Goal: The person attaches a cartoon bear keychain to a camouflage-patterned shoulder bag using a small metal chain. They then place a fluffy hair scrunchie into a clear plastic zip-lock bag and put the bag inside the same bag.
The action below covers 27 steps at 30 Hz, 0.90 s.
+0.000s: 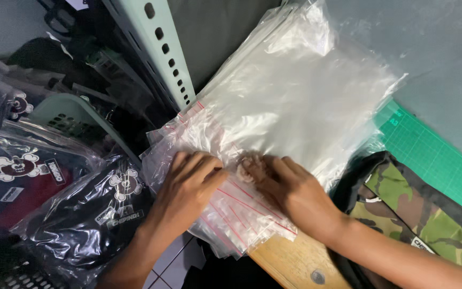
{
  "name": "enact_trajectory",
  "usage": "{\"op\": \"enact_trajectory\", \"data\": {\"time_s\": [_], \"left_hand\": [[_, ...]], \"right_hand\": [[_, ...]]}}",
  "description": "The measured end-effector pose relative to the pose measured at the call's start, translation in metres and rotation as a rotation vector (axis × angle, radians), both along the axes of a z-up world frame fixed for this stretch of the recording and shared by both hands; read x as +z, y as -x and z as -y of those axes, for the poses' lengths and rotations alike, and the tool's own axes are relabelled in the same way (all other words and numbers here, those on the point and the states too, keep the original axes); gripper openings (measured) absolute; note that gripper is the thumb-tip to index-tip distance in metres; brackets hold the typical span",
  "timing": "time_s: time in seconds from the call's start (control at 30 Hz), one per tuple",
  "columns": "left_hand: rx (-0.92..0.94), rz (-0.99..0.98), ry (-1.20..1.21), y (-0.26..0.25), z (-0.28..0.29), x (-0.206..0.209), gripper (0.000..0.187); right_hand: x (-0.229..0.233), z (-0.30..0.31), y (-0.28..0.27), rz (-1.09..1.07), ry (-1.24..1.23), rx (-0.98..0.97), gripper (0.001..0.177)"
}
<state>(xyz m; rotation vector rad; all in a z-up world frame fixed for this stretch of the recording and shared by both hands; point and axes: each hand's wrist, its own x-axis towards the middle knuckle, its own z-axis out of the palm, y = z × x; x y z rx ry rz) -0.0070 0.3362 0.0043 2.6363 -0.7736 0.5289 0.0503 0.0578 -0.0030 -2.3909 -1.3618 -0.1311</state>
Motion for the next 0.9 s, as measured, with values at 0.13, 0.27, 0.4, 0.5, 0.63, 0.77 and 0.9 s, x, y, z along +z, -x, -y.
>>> {"op": "enact_trajectory", "data": {"time_s": [0.13,0.27,0.4,0.5,0.63,0.77,0.9], "left_hand": [[-0.062,-0.054,0.065,0.000,-0.003,0.007,0.023],[-0.023,0.036,0.031,-0.002,0.001,0.002,0.022],[-0.048,0.057,-0.005,0.002,0.023,0.010,0.053],[-0.195,0.065,0.005,0.003,0.037,0.014,0.013],[-0.268,-0.077,-0.013,0.009,0.033,0.010,0.013],[-0.284,-0.100,0.045,0.010,0.029,0.009,0.009],[-0.268,-0.105,0.076,0.010,0.031,0.008,0.006]], "right_hand": [[-0.002,0.035,-0.061,-0.019,0.023,-0.144,0.041],[-0.022,0.087,-0.125,0.346,0.130,-0.396,0.038],[0.014,0.046,-0.095,0.033,-0.005,-0.391,0.046],[0.027,0.000,-0.033,-0.191,-0.136,-0.122,0.047],[-0.003,0.007,-0.038,-0.014,-0.020,0.001,0.043],[-0.017,0.056,-0.119,0.157,0.002,-0.176,0.030],[-0.032,0.125,-0.206,0.562,0.189,-0.384,0.026]]}}
